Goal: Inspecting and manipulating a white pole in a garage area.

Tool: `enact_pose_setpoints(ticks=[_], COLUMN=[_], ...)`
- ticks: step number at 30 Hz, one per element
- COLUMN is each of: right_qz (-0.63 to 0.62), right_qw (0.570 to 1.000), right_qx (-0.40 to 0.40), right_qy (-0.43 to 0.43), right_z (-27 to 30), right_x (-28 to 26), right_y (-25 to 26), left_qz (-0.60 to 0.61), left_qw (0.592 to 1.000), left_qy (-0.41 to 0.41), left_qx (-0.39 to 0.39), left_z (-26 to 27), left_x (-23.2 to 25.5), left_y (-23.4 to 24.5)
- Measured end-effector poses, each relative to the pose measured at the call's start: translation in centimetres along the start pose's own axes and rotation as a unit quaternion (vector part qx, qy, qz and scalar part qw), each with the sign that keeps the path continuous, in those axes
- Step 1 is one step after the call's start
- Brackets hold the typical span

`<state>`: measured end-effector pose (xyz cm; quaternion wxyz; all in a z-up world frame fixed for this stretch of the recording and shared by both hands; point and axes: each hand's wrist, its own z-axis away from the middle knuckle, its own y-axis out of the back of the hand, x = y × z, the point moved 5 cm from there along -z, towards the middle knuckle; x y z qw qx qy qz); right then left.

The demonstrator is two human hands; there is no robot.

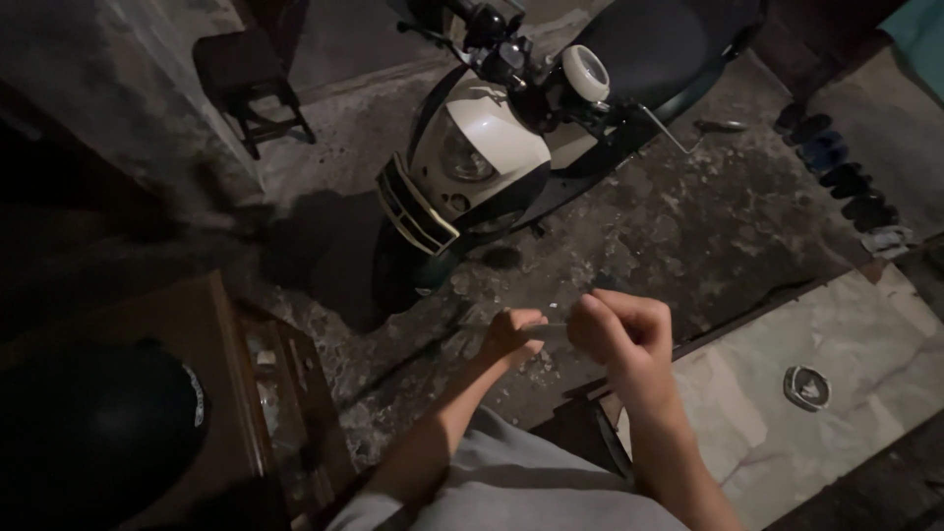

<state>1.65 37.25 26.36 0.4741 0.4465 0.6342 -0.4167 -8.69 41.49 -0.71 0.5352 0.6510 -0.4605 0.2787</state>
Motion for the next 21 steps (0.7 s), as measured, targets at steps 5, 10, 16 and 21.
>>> enact_pose_setpoints(ticks=[5,10,16,21], right_qz=[-0.001,-0.099,-0.139,-0.086], right_qw=[1.000,0.995,0.990,0.996], right_qx=[0.006,0.006,0.032,-0.009], right_qy=[0.000,0.031,-0.008,-0.023], right_z=[-0.3,-1.4,-2.1,-1.6], right_x=[-1.3,1.0,5.5,2.6], right_y=[-0.2,0.5,-0.3,-1.2], left_qz=[0.029,-0.013,-0.143,0.146], left_qw=[0.999,0.998,0.984,0.989], left_qy=[-0.025,0.040,0.034,0.036], left_qx=[-0.008,-0.043,-0.098,0.003], left_z=[-0.8,1.8,3.8,4.0], left_x=[2.5,-2.6,-3.4,6.4], left_y=[2.0,3.2,6.4,9.8])
